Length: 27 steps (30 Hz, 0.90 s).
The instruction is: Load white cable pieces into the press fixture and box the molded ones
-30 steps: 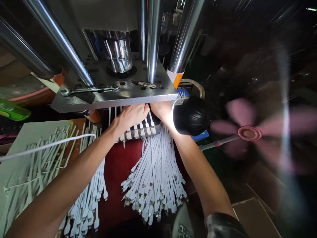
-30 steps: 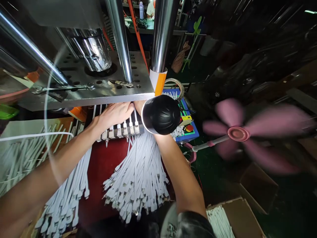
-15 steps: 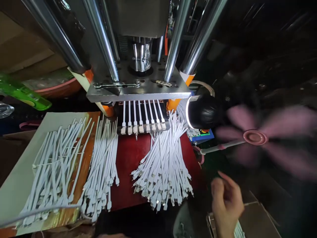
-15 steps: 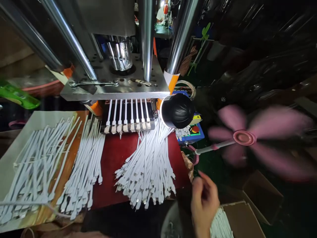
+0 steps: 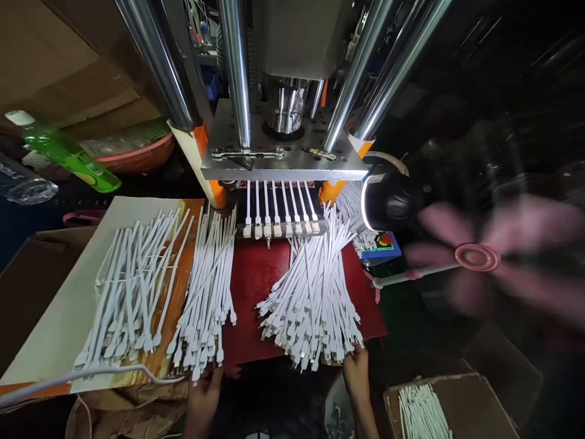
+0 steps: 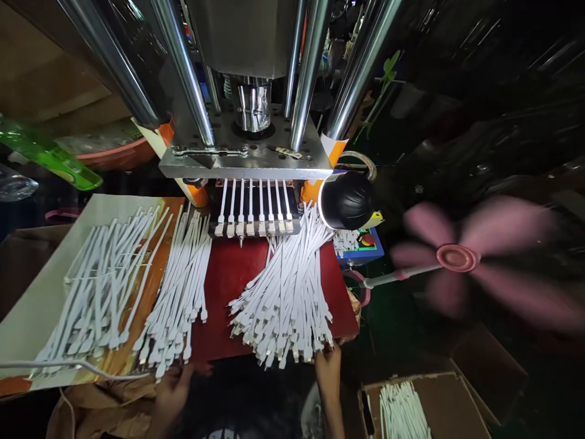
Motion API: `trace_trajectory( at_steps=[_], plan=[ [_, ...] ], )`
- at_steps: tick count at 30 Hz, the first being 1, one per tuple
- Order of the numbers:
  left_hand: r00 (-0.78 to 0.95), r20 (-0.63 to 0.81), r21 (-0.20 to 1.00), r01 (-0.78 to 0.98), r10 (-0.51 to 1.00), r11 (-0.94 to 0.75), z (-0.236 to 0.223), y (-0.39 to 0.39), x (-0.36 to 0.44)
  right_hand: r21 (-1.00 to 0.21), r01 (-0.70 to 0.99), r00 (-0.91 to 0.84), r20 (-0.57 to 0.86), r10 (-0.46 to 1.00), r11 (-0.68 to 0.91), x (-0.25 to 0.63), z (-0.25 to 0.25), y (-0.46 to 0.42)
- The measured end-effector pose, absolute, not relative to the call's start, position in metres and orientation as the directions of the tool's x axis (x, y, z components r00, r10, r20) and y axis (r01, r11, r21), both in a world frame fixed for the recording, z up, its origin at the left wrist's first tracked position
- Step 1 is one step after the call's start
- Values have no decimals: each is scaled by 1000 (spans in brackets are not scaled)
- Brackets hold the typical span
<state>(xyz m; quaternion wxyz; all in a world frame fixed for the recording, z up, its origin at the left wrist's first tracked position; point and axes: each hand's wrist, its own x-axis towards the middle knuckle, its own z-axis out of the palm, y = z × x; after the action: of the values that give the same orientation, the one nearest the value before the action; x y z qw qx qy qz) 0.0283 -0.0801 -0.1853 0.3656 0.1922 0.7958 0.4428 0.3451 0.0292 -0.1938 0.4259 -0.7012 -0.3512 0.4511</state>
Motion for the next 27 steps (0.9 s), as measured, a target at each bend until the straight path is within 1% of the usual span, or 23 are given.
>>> trace_trajectory(
  at_steps=[3, 7, 13, 18, 24, 25, 27],
  plan=[
    [-661, -442, 838, -62, 607, 543, -186, -79, 28, -918, 108, 353, -323, 878, -381, 344, -198, 28],
    [-640, -449, 835, -52, 624, 547, -189, -80, 25, -921, 104, 360, -318, 877, -376, 342, -205, 29],
    [-578, -412, 841, 57, 705, 538, -194, -83, 23, -919, 131, 338, -310, 888, -371, 342, -208, 29],
    [-517, -366, 846, 162, 774, 508, -199, -89, 17, -908, 214, 282, -295, 913, -360, 343, -207, 26],
    [-338, -367, 826, 309, 866, 471, -210, -100, 2, -878, 336, 118, -320, 940, -341, 328, -196, -11],
    [-315, -364, 818, 341, 876, 462, -212, -102, 1, -874, 367, 46, -324, 945, -318, 323, -194, -18],
    [-296, -343, 793, 418, 891, 444, -218, -105, 2, -846, 491, -134, -306, 942, -205, 313, -191, -28]
  ],
)
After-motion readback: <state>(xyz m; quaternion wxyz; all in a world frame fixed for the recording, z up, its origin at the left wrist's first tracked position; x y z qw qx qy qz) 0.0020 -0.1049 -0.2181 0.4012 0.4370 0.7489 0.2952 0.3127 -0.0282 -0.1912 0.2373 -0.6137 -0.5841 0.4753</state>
